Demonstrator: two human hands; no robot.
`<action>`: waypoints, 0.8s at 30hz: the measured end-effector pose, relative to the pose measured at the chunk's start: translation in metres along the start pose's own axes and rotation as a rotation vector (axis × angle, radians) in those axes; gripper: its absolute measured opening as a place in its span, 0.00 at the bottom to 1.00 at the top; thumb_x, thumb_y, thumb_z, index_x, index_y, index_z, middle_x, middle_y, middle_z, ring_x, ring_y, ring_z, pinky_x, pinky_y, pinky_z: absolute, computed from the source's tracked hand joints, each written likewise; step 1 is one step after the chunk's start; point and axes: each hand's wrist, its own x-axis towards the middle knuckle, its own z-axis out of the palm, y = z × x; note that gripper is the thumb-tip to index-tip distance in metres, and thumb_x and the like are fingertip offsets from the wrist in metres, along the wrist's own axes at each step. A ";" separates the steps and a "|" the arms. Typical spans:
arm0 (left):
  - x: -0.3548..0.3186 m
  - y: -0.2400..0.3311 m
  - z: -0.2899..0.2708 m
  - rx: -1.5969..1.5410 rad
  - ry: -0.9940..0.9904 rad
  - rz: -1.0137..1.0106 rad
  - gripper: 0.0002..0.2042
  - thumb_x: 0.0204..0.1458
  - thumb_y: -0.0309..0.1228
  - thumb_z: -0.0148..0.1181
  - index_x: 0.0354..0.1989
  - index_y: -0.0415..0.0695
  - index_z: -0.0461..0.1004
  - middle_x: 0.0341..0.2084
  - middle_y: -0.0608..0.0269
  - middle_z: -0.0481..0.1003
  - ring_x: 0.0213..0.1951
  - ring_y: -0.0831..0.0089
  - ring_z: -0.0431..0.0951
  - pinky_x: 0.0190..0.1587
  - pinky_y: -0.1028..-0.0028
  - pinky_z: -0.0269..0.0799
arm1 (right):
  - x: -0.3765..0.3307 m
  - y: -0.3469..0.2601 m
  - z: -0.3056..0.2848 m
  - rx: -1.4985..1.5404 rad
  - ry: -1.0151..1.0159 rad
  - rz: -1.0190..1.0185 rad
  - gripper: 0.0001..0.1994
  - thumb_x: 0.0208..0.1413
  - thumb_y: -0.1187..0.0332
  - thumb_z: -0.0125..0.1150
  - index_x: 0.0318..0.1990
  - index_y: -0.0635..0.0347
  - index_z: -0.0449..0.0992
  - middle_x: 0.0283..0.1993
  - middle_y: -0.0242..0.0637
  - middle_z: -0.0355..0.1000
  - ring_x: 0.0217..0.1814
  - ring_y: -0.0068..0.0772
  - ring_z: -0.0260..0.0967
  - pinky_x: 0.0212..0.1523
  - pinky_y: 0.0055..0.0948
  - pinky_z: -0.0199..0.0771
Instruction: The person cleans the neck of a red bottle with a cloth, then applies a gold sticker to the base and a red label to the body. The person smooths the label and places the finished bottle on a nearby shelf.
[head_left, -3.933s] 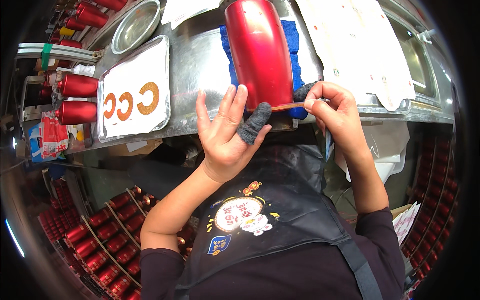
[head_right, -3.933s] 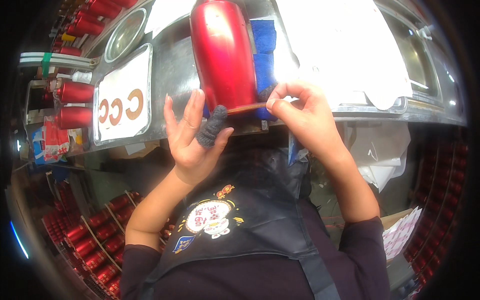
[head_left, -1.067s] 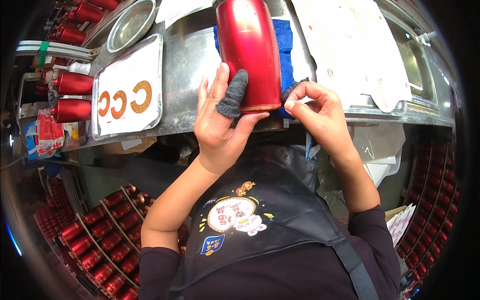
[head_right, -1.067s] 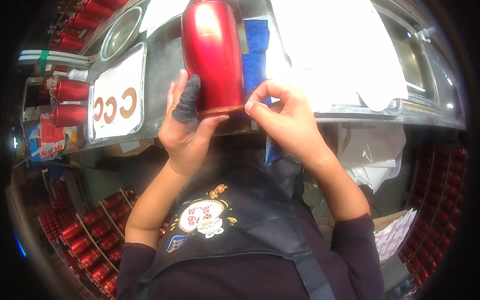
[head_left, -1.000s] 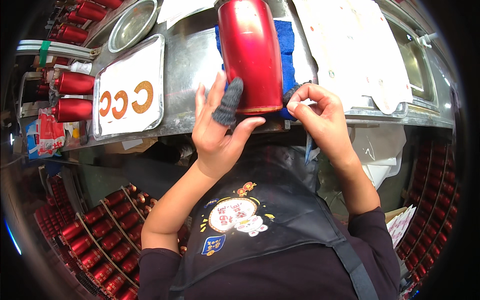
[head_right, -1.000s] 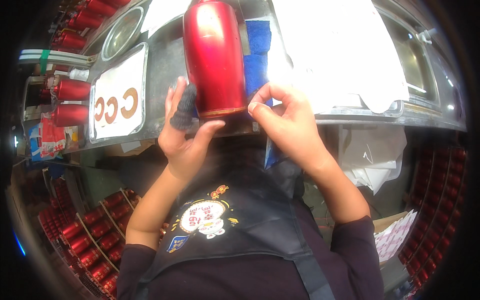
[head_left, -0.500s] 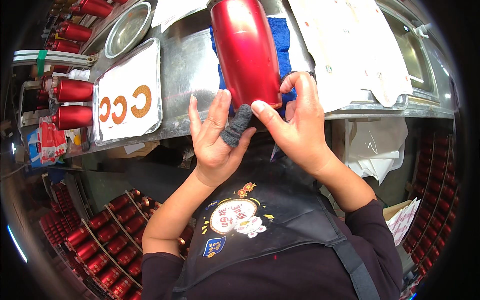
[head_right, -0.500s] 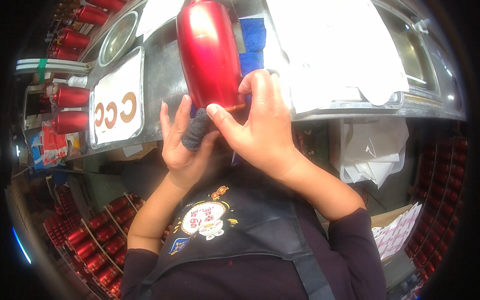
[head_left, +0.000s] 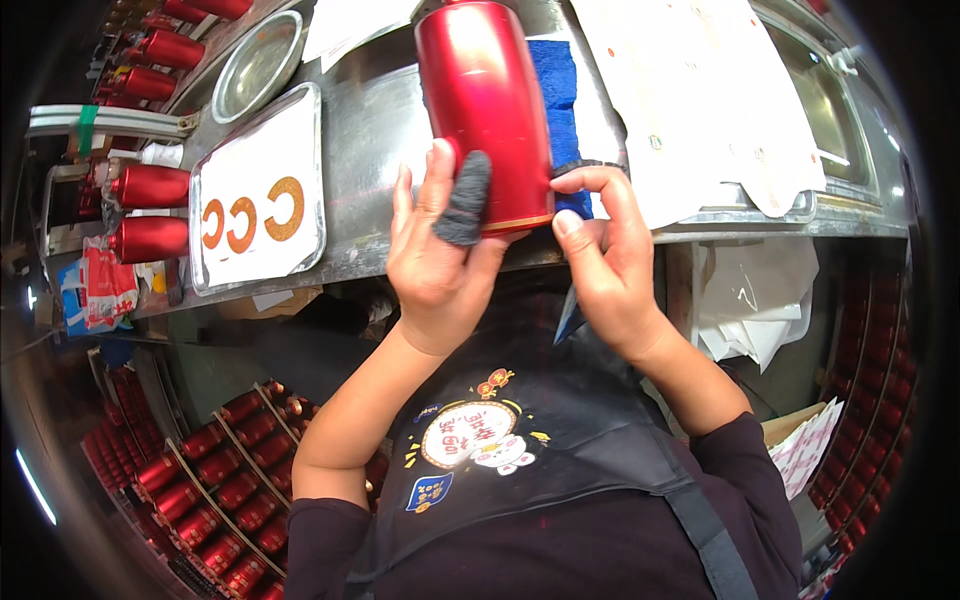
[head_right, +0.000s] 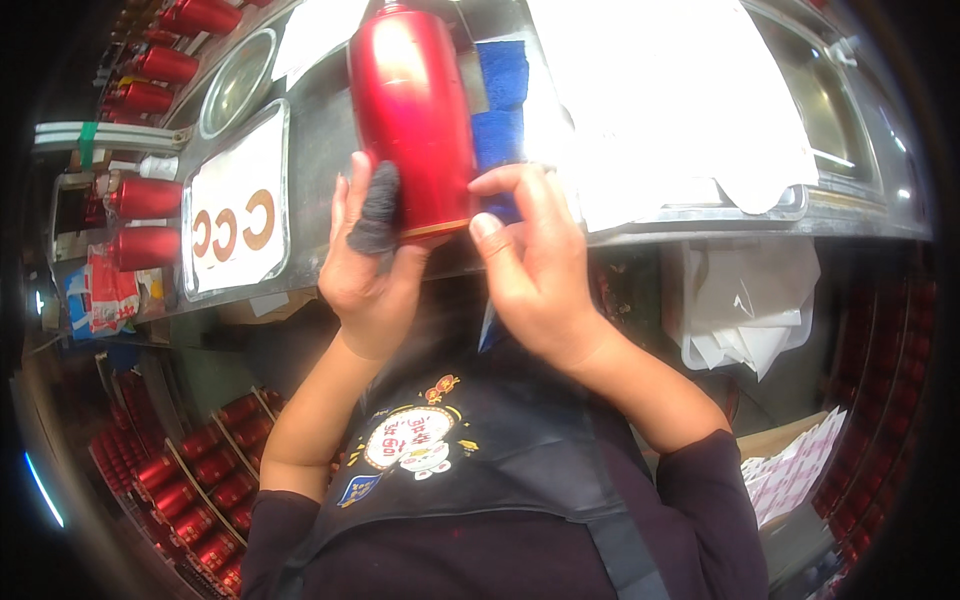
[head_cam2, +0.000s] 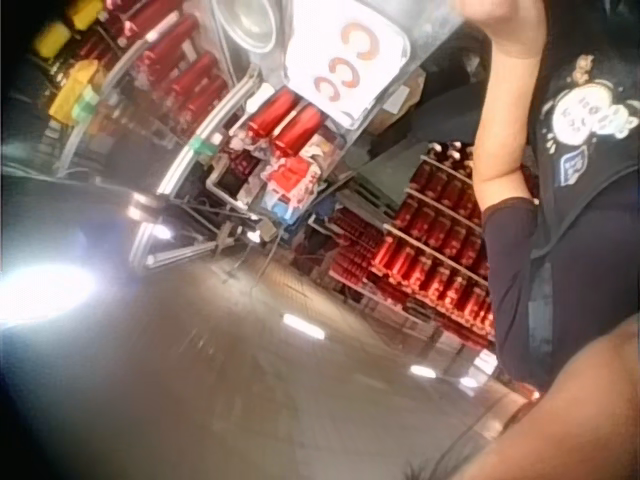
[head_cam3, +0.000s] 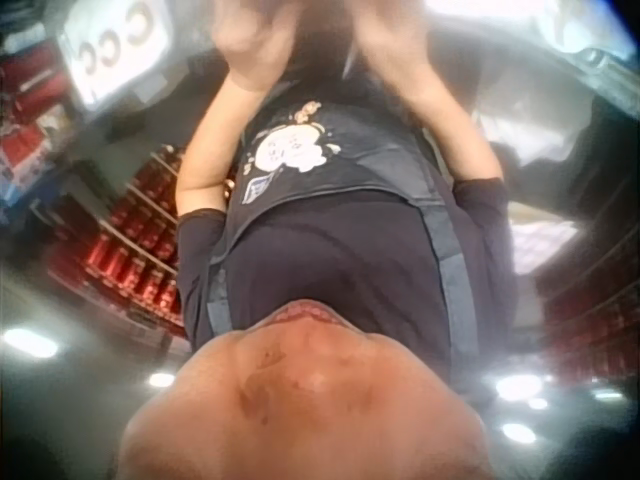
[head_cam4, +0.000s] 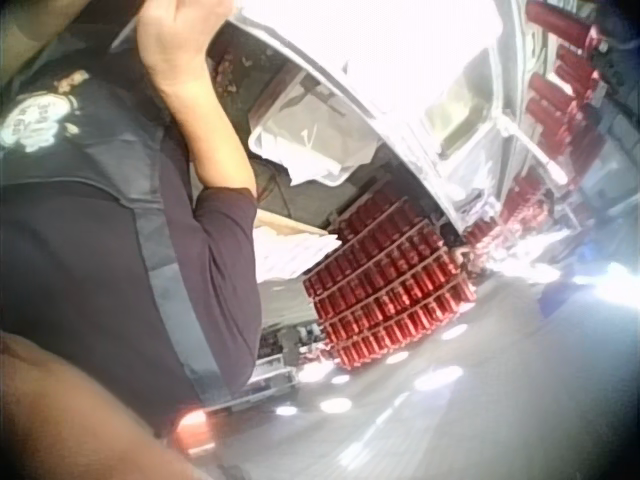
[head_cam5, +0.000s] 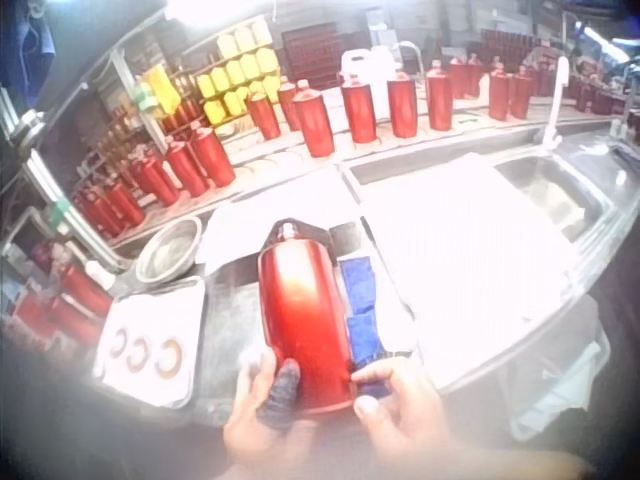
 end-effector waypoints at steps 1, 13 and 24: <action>-0.002 -0.001 0.001 -0.063 -0.002 -0.055 0.28 0.44 0.28 0.76 0.57 0.37 0.77 0.64 0.39 0.70 0.63 0.45 0.73 0.67 0.41 0.58 | -0.002 -0.002 0.000 -0.089 -0.001 -0.129 0.14 0.59 0.75 0.60 0.52 0.65 0.72 0.44 0.42 0.68 0.35 0.30 0.68 0.34 0.25 0.70; -0.012 0.013 -0.015 -1.005 -0.018 -0.751 0.24 0.64 0.26 0.58 0.68 0.37 0.64 0.58 0.60 0.73 0.56 0.73 0.73 0.60 0.71 0.68 | 0.008 -0.003 0.019 -0.469 0.116 -0.403 0.29 0.45 0.64 0.77 0.53 0.62 0.69 0.47 0.42 0.68 0.39 0.38 0.65 0.31 0.33 0.70; -0.020 0.012 -0.014 -0.591 0.032 -0.532 0.23 0.61 0.28 0.64 0.64 0.35 0.70 0.58 0.55 0.75 0.54 0.71 0.75 0.67 0.59 0.60 | 0.006 -0.004 0.018 -0.384 0.076 -0.342 0.24 0.49 0.70 0.70 0.53 0.64 0.68 0.48 0.44 0.69 0.42 0.45 0.66 0.35 0.38 0.71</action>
